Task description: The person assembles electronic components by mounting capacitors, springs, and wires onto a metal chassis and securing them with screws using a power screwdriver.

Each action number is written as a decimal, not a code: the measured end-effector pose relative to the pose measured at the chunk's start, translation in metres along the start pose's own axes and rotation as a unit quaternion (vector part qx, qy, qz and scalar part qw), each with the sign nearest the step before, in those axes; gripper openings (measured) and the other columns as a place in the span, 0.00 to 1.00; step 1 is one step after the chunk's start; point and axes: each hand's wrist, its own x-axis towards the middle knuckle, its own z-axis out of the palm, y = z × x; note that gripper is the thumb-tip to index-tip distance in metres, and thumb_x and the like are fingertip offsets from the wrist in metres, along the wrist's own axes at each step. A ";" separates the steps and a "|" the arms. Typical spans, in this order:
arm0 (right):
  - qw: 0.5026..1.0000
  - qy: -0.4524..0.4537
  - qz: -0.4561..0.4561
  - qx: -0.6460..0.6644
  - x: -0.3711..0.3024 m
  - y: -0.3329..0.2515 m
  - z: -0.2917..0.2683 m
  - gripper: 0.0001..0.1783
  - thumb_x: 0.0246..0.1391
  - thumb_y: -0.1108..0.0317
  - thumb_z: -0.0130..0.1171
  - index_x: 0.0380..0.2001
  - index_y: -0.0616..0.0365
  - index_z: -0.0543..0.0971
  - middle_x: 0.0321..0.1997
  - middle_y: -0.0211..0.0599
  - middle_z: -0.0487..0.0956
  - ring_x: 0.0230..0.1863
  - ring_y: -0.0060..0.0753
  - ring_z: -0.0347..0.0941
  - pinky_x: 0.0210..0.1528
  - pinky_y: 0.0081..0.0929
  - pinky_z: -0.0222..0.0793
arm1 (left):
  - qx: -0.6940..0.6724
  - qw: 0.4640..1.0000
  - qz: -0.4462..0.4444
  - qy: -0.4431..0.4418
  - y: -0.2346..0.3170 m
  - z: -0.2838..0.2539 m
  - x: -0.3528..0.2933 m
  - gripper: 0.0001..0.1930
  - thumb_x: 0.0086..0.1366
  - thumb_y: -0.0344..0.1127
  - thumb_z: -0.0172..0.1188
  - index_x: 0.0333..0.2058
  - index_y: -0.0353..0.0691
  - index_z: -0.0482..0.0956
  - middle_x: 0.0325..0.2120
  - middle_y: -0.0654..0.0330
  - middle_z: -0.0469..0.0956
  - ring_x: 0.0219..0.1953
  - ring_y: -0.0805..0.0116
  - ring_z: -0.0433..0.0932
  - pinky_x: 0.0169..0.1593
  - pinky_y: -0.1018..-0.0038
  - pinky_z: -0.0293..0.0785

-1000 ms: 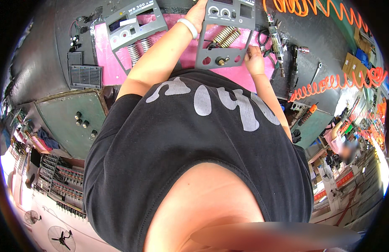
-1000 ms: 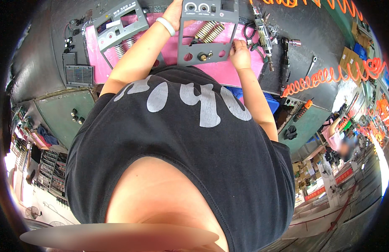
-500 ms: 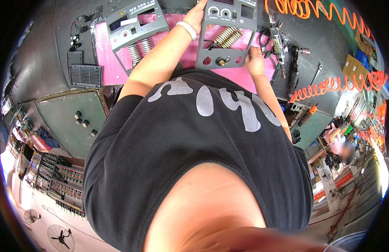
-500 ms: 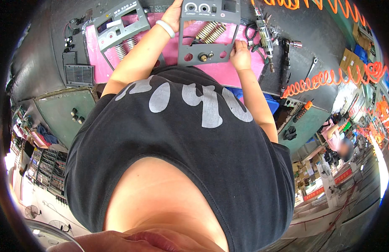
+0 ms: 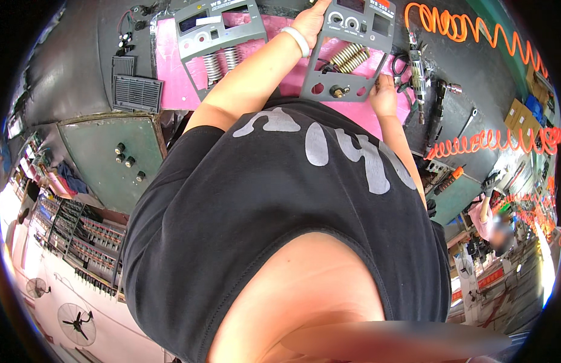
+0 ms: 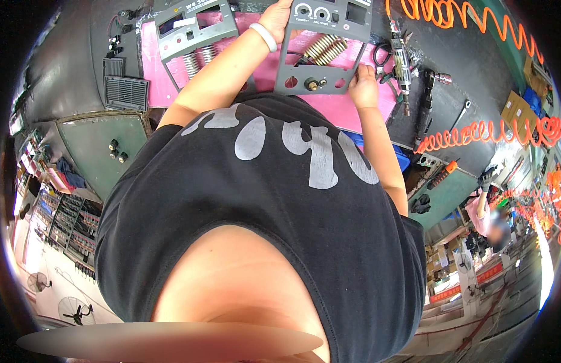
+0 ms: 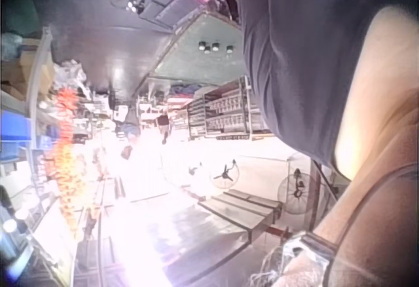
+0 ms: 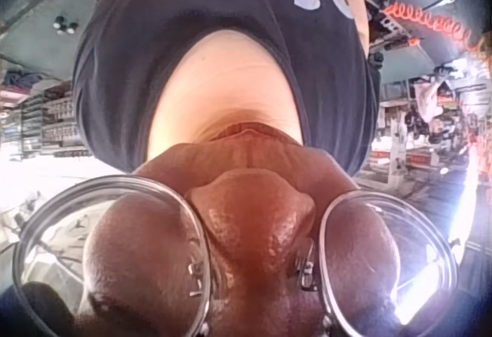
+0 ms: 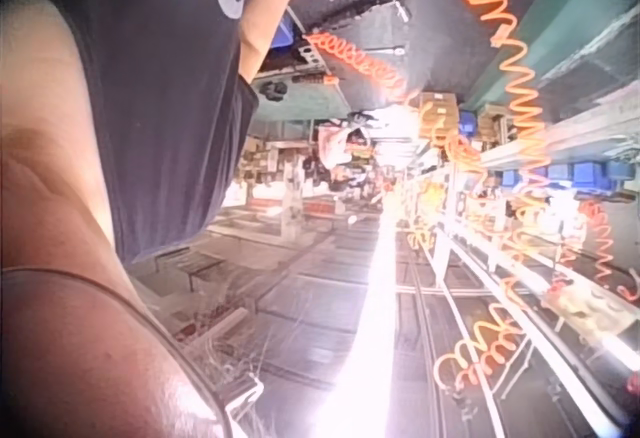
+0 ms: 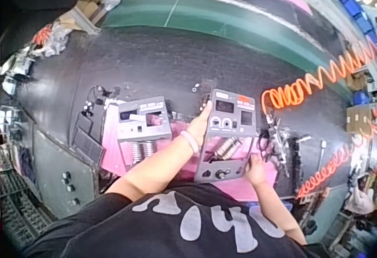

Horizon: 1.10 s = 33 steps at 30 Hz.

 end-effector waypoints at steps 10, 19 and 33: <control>1.000 -0.014 0.014 -0.001 0.001 -0.006 -0.003 0.13 0.41 0.74 0.52 0.34 0.60 0.70 0.36 0.50 0.71 0.36 0.55 0.70 0.37 0.43 0.69 | 0.090 0.986 0.040 0.136 0.003 0.007 -0.005 0.29 0.57 0.59 0.55 0.42 0.36 0.75 0.39 0.57 0.77 0.40 0.66 0.75 0.45 0.71 0.71; 1.000 -0.016 0.007 -0.008 0.001 -0.005 -0.003 0.14 0.41 0.74 0.52 0.36 0.61 0.70 0.37 0.51 0.71 0.37 0.55 0.70 0.38 0.43 0.69 | 0.075 0.989 0.044 0.117 0.000 0.024 -0.006 0.26 0.60 0.57 0.51 0.43 0.38 0.75 0.40 0.57 0.77 0.41 0.66 0.75 0.46 0.72 0.71; 1.000 0.003 -0.003 -0.012 0.000 -0.004 0.001 0.09 0.41 0.75 0.53 0.30 0.62 0.73 0.34 0.50 0.72 0.36 0.54 0.70 0.38 0.42 0.68 | 0.014 0.999 0.017 0.049 0.000 0.023 0.001 0.26 0.61 0.56 0.50 0.45 0.38 0.74 0.41 0.57 0.77 0.42 0.64 0.75 0.47 0.70 0.71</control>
